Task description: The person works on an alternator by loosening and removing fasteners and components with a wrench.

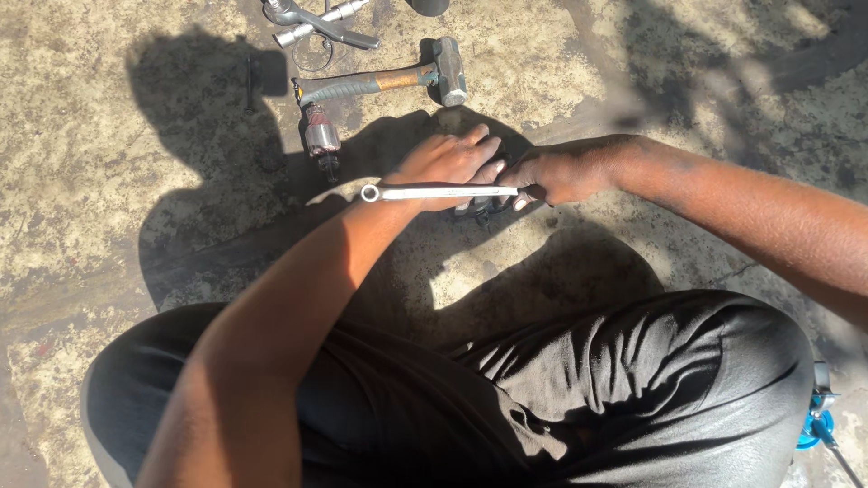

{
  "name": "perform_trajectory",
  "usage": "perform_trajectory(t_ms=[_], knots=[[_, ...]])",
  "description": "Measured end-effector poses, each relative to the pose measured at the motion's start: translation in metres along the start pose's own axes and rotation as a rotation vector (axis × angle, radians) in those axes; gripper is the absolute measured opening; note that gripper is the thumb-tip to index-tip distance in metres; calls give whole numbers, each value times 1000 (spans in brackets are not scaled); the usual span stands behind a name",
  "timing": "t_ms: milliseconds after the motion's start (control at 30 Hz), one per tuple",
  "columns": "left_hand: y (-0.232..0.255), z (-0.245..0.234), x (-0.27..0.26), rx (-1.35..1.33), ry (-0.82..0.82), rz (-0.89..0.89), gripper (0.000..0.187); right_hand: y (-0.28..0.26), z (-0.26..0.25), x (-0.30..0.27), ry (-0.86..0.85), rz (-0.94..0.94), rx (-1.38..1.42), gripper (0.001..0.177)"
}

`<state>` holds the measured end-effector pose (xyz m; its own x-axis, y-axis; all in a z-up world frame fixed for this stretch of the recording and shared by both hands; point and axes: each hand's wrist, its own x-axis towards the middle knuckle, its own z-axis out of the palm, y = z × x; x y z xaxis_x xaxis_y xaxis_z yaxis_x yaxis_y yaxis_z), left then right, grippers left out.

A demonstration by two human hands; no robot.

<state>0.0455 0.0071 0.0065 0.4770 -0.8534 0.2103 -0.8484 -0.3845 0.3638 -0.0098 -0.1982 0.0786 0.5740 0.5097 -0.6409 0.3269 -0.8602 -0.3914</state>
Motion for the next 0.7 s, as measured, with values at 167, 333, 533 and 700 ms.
perform_trajectory(t_ms=[167, 333, 533, 700], knots=[[-7, -25, 6, 72, -242, 149, 55, -11, -4, -3, -77, 183, 14, 62], [-22, -30, 16, 178, -230, 455, 45, 13, 11, 1, 85, -132, 0, 64], [-37, -31, 33, 223, -261, 679, 46, -4, 8, 0, 116, -175, -178, 57], [-30, -27, 25, 191, -299, 487, 38, -40, 7, -13, 27, -23, -503, 13]])
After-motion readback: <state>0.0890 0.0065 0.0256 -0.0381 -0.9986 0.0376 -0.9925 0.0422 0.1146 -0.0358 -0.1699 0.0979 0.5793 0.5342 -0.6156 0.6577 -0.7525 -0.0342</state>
